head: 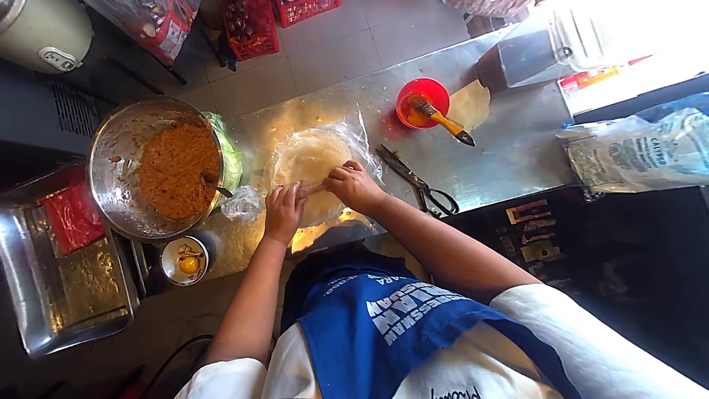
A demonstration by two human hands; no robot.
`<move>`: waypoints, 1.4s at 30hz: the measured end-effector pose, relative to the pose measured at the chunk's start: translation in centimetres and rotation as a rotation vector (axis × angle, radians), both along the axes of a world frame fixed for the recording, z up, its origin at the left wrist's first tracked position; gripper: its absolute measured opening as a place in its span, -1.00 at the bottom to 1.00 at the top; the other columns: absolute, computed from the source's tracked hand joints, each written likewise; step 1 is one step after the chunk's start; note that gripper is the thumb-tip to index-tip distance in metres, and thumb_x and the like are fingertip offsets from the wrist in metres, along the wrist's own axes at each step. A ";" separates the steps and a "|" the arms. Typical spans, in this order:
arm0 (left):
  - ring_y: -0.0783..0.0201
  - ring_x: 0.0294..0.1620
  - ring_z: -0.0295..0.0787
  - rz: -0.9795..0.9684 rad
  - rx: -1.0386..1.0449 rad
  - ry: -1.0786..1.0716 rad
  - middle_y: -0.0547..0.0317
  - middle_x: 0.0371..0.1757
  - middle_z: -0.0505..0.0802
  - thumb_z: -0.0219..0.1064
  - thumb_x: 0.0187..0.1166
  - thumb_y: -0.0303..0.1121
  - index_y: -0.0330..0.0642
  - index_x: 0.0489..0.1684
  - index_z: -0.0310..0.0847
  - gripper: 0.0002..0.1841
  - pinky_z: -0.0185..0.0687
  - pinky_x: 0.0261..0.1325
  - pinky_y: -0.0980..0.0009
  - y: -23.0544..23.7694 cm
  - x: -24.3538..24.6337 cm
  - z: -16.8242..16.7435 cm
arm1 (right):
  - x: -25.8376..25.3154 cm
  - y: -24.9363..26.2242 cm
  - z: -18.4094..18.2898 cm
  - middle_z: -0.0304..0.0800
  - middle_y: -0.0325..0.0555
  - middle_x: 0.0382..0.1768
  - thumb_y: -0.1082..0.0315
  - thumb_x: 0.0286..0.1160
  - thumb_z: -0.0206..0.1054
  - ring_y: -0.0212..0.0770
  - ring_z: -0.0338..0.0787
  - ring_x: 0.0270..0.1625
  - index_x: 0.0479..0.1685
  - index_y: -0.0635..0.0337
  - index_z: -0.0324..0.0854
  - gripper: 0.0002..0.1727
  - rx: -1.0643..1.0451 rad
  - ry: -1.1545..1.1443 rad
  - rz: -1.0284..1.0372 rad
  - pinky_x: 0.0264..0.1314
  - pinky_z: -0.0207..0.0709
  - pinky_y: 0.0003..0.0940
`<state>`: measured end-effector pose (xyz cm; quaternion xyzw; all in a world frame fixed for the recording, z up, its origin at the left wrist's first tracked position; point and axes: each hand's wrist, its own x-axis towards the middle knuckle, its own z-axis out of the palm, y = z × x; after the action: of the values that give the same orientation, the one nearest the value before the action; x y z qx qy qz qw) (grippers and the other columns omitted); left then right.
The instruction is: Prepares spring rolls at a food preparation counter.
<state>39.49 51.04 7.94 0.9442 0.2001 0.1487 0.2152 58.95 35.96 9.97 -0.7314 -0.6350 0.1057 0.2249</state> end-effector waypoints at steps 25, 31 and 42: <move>-0.13 0.25 0.66 0.181 0.105 0.113 -0.03 0.06 0.81 0.30 0.62 -0.43 -0.11 -0.05 0.78 -0.86 0.39 0.35 -0.20 1.8 3.4 1.3 | 0.1 0.6 -0.4 0.79 0.03 0.04 0.56 0.55 0.29 0.07 0.78 0.20 0.14 0.09 0.75 -0.71 0.052 -0.144 0.034 0.50 0.45 0.18; -0.01 0.29 0.71 0.029 0.108 0.001 0.07 0.15 0.85 0.12 0.62 -0.44 -0.07 0.10 0.83 -0.68 0.47 0.36 -0.07 0.8 2.1 -0.5 | 0.2 0.4 -0.7 0.82 -0.07 0.15 0.50 0.60 0.27 0.01 0.73 0.33 0.21 0.04 0.80 -0.68 0.035 -0.179 -0.014 0.55 0.39 0.16; 0.01 0.31 0.70 0.058 -0.017 0.197 0.11 0.15 0.87 0.14 0.74 -0.42 0.03 0.13 0.84 -0.70 0.34 0.45 -0.17 2.0 2.8 2.5 | -0.5 2.4 2.0 0.82 0.01 0.06 0.56 0.53 0.26 0.06 0.74 0.27 0.15 0.07 0.78 -0.67 -0.300 -0.080 -0.070 0.71 0.12 0.28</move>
<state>42.26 53.02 10.48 0.9462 0.2489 0.0596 0.1979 58.47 38.33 11.99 -0.7823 -0.5945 0.1622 0.0911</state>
